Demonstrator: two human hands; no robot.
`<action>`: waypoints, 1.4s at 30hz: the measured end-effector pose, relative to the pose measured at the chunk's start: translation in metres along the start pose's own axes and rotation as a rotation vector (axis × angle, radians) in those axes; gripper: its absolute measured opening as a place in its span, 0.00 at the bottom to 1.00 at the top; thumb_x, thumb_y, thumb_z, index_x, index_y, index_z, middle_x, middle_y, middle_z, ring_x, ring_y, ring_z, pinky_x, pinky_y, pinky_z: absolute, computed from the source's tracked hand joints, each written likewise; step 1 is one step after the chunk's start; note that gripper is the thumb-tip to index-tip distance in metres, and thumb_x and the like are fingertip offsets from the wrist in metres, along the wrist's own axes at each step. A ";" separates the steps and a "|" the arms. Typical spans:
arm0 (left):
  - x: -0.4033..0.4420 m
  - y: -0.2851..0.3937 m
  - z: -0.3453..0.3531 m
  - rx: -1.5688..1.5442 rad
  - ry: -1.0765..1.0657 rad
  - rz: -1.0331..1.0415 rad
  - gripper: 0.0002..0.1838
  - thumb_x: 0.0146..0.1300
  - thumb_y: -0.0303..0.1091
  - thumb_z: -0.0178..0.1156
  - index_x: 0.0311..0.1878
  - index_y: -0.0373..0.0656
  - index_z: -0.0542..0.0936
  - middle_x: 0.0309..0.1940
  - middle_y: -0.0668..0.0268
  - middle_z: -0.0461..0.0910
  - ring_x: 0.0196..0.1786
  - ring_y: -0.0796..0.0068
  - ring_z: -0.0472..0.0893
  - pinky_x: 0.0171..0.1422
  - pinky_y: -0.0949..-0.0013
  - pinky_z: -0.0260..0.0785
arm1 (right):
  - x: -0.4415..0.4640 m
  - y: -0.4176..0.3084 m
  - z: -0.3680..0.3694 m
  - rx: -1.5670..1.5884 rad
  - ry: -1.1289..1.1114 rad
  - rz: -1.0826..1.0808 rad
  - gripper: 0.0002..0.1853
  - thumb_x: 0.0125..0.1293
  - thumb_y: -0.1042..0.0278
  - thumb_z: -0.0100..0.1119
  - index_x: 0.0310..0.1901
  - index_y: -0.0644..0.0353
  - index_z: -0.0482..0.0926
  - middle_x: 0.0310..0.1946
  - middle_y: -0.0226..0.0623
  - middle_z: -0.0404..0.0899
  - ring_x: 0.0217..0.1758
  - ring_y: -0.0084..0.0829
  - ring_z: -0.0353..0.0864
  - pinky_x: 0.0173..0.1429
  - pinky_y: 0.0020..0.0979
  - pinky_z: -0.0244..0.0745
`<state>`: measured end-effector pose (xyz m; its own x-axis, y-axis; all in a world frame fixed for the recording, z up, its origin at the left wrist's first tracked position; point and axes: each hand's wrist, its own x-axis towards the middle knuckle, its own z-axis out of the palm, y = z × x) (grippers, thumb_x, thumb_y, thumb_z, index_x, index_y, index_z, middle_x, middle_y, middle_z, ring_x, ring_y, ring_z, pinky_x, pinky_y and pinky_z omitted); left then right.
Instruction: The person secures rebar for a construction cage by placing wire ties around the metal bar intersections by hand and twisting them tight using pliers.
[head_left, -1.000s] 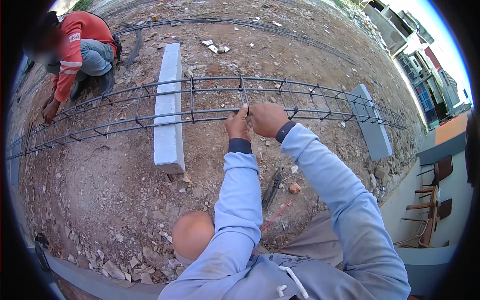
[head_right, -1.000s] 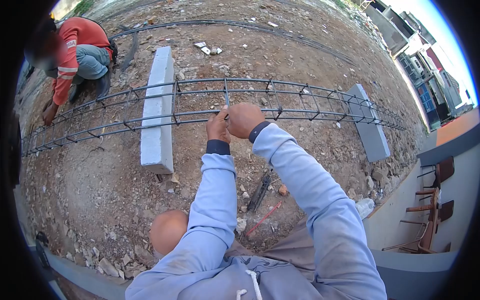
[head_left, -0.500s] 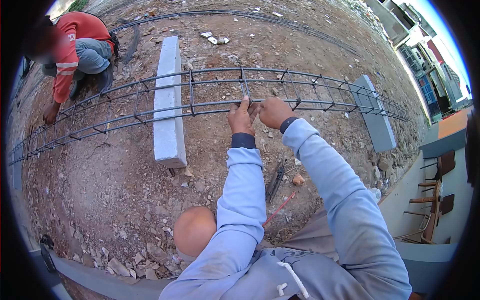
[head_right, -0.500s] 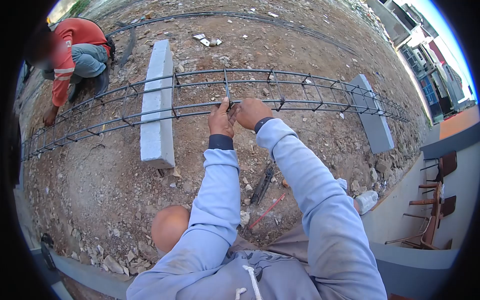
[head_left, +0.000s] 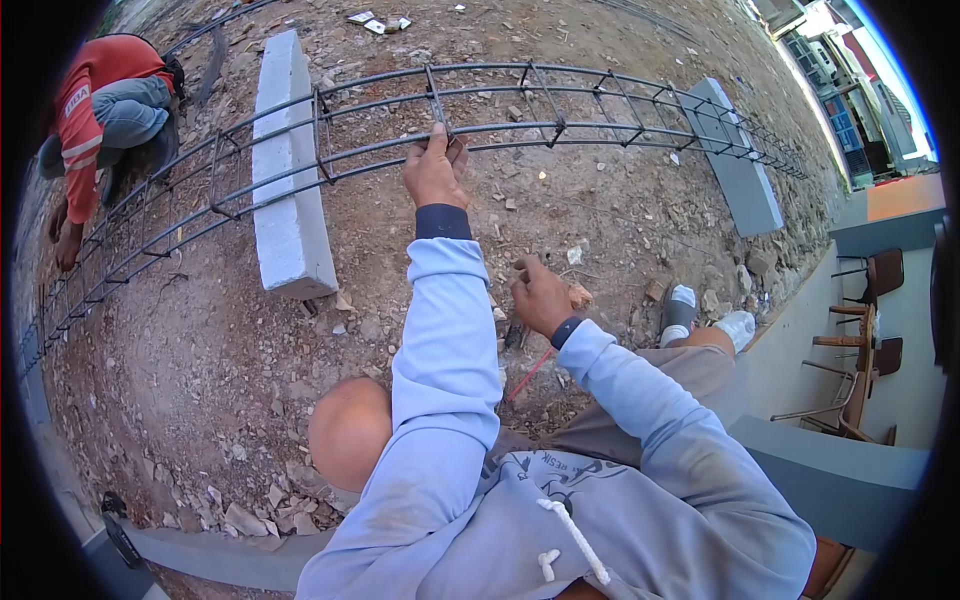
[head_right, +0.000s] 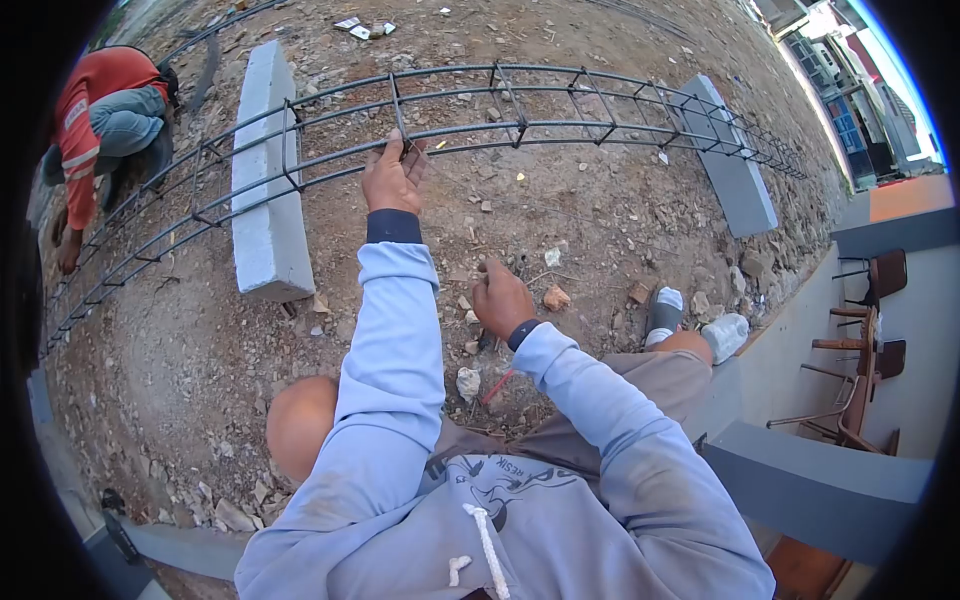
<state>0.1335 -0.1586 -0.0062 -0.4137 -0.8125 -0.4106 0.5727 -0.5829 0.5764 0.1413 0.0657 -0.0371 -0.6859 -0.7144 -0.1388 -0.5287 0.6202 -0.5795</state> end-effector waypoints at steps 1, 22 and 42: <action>-0.001 0.000 -0.001 0.001 -0.012 0.002 0.09 0.64 0.35 0.60 0.38 0.42 0.71 0.34 0.65 0.77 0.39 0.69 0.82 0.43 0.64 0.73 | -0.002 0.038 0.016 -0.081 -0.039 0.203 0.18 0.59 0.61 0.56 0.46 0.64 0.70 0.39 0.55 0.78 0.43 0.50 0.79 0.49 0.45 0.72; -0.020 -0.017 0.011 -0.571 -0.132 -0.298 0.11 0.69 0.43 0.51 0.43 0.48 0.76 0.31 0.73 0.80 0.29 0.80 0.77 0.32 0.73 0.71 | 0.017 0.111 -0.040 0.756 0.182 0.625 0.13 0.47 0.72 0.56 0.36 0.63 0.72 0.29 0.38 0.76 0.30 0.30 0.76 0.33 0.30 0.70; -0.025 -0.041 0.002 -0.498 -0.119 -0.224 0.08 0.67 0.41 0.54 0.44 0.50 0.75 0.25 0.77 0.74 0.24 0.85 0.71 0.25 0.77 0.63 | 0.072 -0.134 -0.166 -0.760 -0.130 -0.173 0.42 0.46 0.76 0.56 0.68 0.52 0.56 0.51 0.61 0.68 0.54 0.59 0.70 0.58 0.49 0.68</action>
<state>0.1188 -0.1150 -0.0178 -0.6239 -0.6796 -0.3857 0.7150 -0.6957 0.0693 0.0794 -0.0147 0.1639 -0.5238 -0.8238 -0.2165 -0.8513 0.5151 0.0996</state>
